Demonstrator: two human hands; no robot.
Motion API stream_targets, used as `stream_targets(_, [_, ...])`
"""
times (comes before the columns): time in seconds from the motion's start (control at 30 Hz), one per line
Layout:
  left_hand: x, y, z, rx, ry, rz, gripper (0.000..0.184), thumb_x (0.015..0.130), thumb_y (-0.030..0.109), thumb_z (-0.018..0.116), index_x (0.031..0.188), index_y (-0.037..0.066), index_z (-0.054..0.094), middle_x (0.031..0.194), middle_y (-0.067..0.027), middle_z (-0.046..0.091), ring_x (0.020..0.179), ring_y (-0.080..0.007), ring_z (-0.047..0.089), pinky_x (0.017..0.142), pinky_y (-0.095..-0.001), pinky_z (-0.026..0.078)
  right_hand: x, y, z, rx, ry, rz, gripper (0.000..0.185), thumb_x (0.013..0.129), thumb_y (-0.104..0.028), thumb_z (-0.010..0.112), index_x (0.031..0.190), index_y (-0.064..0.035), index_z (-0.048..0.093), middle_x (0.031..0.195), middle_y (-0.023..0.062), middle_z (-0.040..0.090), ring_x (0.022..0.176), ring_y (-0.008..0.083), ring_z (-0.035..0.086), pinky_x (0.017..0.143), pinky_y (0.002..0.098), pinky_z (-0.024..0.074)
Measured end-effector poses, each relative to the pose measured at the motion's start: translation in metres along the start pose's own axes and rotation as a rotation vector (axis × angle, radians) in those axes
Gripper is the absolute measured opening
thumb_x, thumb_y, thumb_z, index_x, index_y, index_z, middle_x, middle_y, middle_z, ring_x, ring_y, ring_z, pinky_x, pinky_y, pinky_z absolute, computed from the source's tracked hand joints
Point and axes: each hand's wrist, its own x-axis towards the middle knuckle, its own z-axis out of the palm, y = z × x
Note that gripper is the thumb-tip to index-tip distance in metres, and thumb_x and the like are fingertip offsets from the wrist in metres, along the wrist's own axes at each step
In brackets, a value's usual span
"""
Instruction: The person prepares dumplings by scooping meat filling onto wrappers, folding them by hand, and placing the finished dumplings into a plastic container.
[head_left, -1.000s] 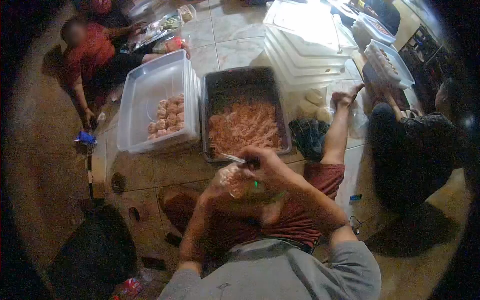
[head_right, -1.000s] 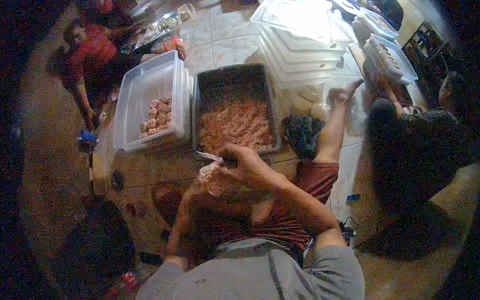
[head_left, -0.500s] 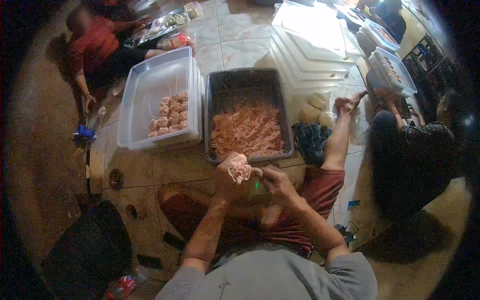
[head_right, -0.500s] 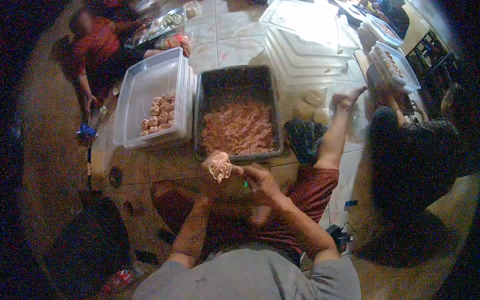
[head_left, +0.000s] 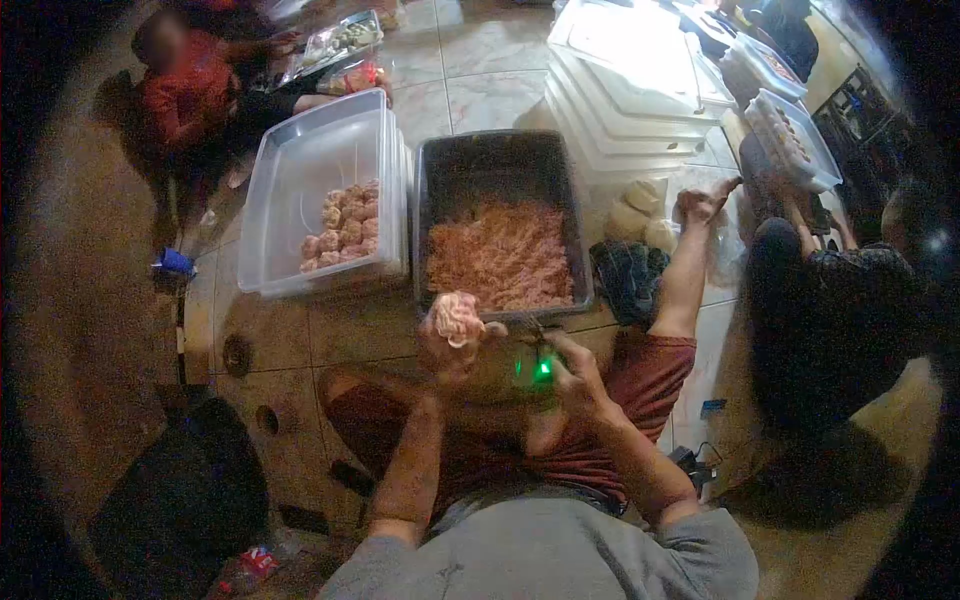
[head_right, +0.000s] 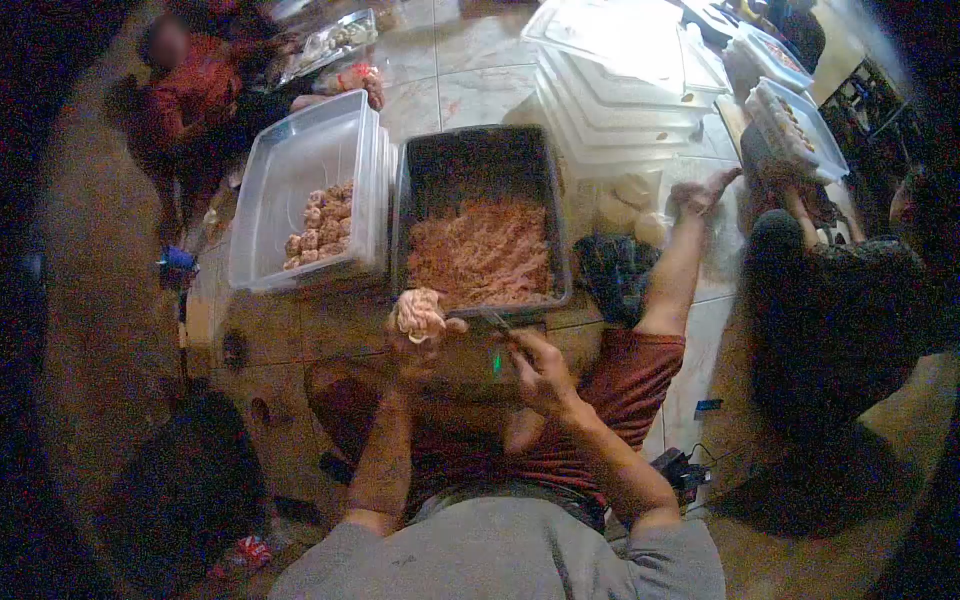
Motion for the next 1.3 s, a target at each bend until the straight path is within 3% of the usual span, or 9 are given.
stream_targets(0.1, [0.019,-0.011,-0.044,0.132,-0.575,0.286,0.044,0.087,0.04,0.072,0.116,0.008,0.06,0.143,-0.0244,0.045,0.129,-0.0299,0.051,0.109,-0.0474,0.041,-0.006,-0.001,0.003,0.205,-0.043,0.237,0.028,0.089,-0.001,0.059,0.117,-0.0029,0.064,0.094,0.0136,0.061,0.089,0.0283,0.061,0.079,0.0337,0.0496])
stream_targets(0.2, [0.013,0.025,0.016,-0.547,0.063,0.013,0.054,0.085,0.059,0.064,0.103,0.009,0.057,0.144,-0.0245,0.046,0.135,-0.0424,0.043,0.111,-0.0579,0.035,-0.01,0.011,0.016,-0.034,0.048,-0.063,0.035,0.086,0.002,0.059,0.12,-0.0044,0.063,0.096,0.0152,0.061,0.092,0.0312,0.061,0.081,0.0351,0.0501])
stream_targets(0.53, [-0.007,0.021,0.008,-0.739,0.049,-0.186,0.054,0.085,0.053,0.07,0.109,0.005,0.058,0.147,-0.0254,0.041,0.136,-0.0351,0.043,0.114,-0.0529,0.035,0.021,0.023,0.005,-0.364,0.299,-0.045,0.033,0.088,-0.006,0.06,0.121,-0.0032,0.062,0.095,0.0192,0.064,0.089,0.0368,0.062,0.079,0.0419,0.0506])
stream_targets(0.63, [0.001,-0.015,-0.009,0.217,0.151,-0.134,0.053,0.089,0.045,0.07,0.116,0.0,0.057,0.145,-0.0262,0.043,0.13,-0.0351,0.05,0.113,-0.0536,0.035,0.008,0.029,0.003,-0.078,0.226,0.034,0.028,0.095,-0.016,0.062,0.118,0.0004,0.063,0.099,0.0179,0.069,0.09,0.0275,0.066,0.085,0.0361,0.0509])
stream_targets(0.67, [0.03,-0.061,-0.016,-0.253,-0.242,0.366,0.049,0.085,0.038,0.075,0.115,0.002,0.059,0.135,-0.0228,0.053,0.123,-0.0319,0.055,0.107,-0.0507,0.042,0.001,0.02,0.003,0.065,0.089,0.172,0.028,0.095,-0.016,0.062,0.118,0.0008,0.063,0.103,0.0165,0.07,0.094,0.0241,0.065,0.086,0.0344,0.0505])
stream_targets(0.77, [0.041,-0.014,-0.022,-0.899,-1.04,-0.249,0.056,0.081,0.028,0.081,0.119,-0.007,0.058,0.119,-0.0144,0.064,0.1,-0.0205,0.067,0.089,-0.0362,0.054,-0.011,0.006,0.006,0.246,-0.121,0.29,0.029,0.094,-0.015,0.064,0.117,0.0016,0.064,0.109,0.0123,0.069,0.1,0.0167,0.063,0.088,0.0304,0.0493])
stream_targets(0.97, [0.001,0.0,0.006,0.356,-0.258,-0.081,0.048,0.079,0.032,0.083,0.109,0.001,0.062,0.087,-0.0058,0.069,0.075,-0.016,0.066,0.068,-0.0305,0.055,-0.014,0.01,0.032,0.134,-0.095,-0.002,0.031,0.087,0.003,0.06,0.118,0.0007,0.062,0.106,0.0108,0.062,0.098,0.0224,0.06,0.085,0.0304,0.047])
stream_targets(1.23, [0.01,0.059,0.023,-0.546,0.249,-0.684,0.022,0.082,0.022,0.081,0.085,0.008,0.064,0.081,-0.0034,0.066,0.068,-0.0133,0.061,0.064,-0.0306,0.053,-0.025,0.009,0.012,0.24,-0.143,0.04,0.033,0.086,0.004,0.058,0.119,0.0006,0.061,0.11,0.0142,0.061,0.102,0.025,0.06,0.088,0.0316,0.0468])
stream_targets(1.3, [0.0,0.027,0.019,0.052,-0.051,-0.317,0.024,0.079,0.019,0.082,0.089,0.008,0.065,0.083,-0.0041,0.066,0.072,-0.0131,0.062,0.065,-0.0298,0.052,-0.025,0.0,0.018,0.248,-0.17,-0.075,0.038,0.085,-0.001,0.06,0.123,-0.0019,0.06,0.111,0.0139,0.058,0.104,0.028,0.058,0.088,0.0332,0.0468])
